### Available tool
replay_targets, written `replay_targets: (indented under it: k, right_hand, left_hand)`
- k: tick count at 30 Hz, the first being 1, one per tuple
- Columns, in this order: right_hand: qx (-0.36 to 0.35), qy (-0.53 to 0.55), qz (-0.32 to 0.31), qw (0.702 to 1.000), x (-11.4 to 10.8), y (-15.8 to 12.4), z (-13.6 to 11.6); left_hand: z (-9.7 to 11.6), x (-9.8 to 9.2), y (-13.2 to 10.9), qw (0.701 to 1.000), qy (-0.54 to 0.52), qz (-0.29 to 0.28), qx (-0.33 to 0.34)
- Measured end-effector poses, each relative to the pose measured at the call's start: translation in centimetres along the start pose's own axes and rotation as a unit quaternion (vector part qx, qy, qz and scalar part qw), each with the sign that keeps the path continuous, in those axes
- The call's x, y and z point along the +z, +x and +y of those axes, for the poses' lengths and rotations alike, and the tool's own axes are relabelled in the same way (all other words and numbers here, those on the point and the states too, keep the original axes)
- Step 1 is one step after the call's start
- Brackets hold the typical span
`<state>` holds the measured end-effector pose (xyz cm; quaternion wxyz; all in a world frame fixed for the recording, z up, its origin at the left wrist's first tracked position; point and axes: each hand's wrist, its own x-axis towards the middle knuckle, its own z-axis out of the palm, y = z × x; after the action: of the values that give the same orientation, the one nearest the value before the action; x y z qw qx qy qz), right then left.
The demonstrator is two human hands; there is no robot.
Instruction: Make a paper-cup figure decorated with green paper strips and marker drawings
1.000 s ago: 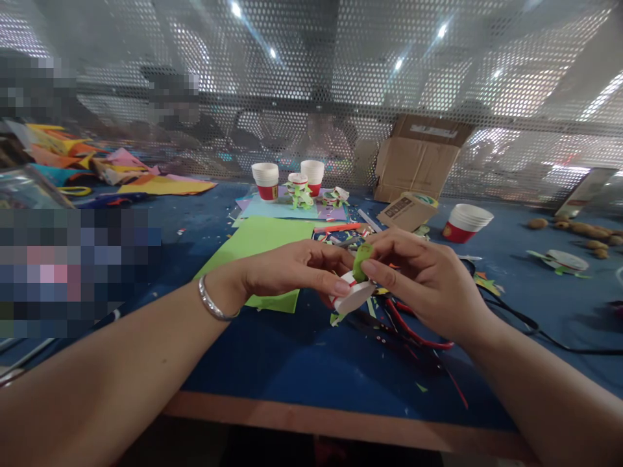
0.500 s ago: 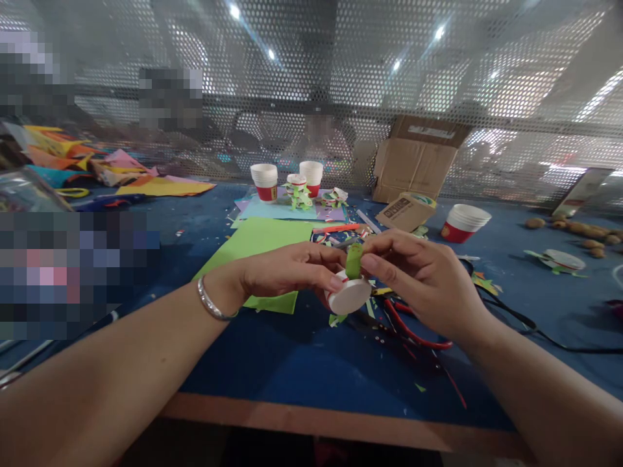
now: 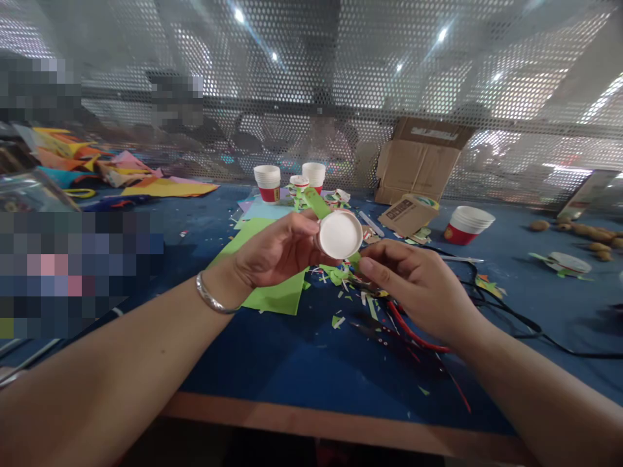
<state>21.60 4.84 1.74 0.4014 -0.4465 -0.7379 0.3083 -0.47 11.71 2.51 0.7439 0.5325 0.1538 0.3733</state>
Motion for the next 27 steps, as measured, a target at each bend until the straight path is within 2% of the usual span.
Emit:
replay_targets:
  k: [4,8,15,22,27]
  right_hand:
    - [-0.005,-0.001,0.003,1.000,0.2,0.0,0.3]
    - [0.013,0.019,0.015,1.000,0.3,-0.1,0.2]
    - [0.004,0.016,0.020,1.000,0.3,-0.2,0.2]
    - [0.000,-0.018,0.029,0.999,0.4,-0.1,0.3]
    - [0.010,-0.031,0.032,0.999,0.5,-0.2,0.4]
  left_hand:
    - [-0.3,0.1,0.0,1.000,-0.014,-0.001,-0.014]
    - [-0.4,0.4,0.0,1.000,0.007,-0.023,0.011]
    - [-1.1,1.1,-0.3,0.997,0.047,0.057,0.032]
    - [-1.5,1.3,-0.2,0.991,0.074,0.090,0.072]
    - [-2.2,1.7,0.0,0.989,0.094,0.095,0.068]
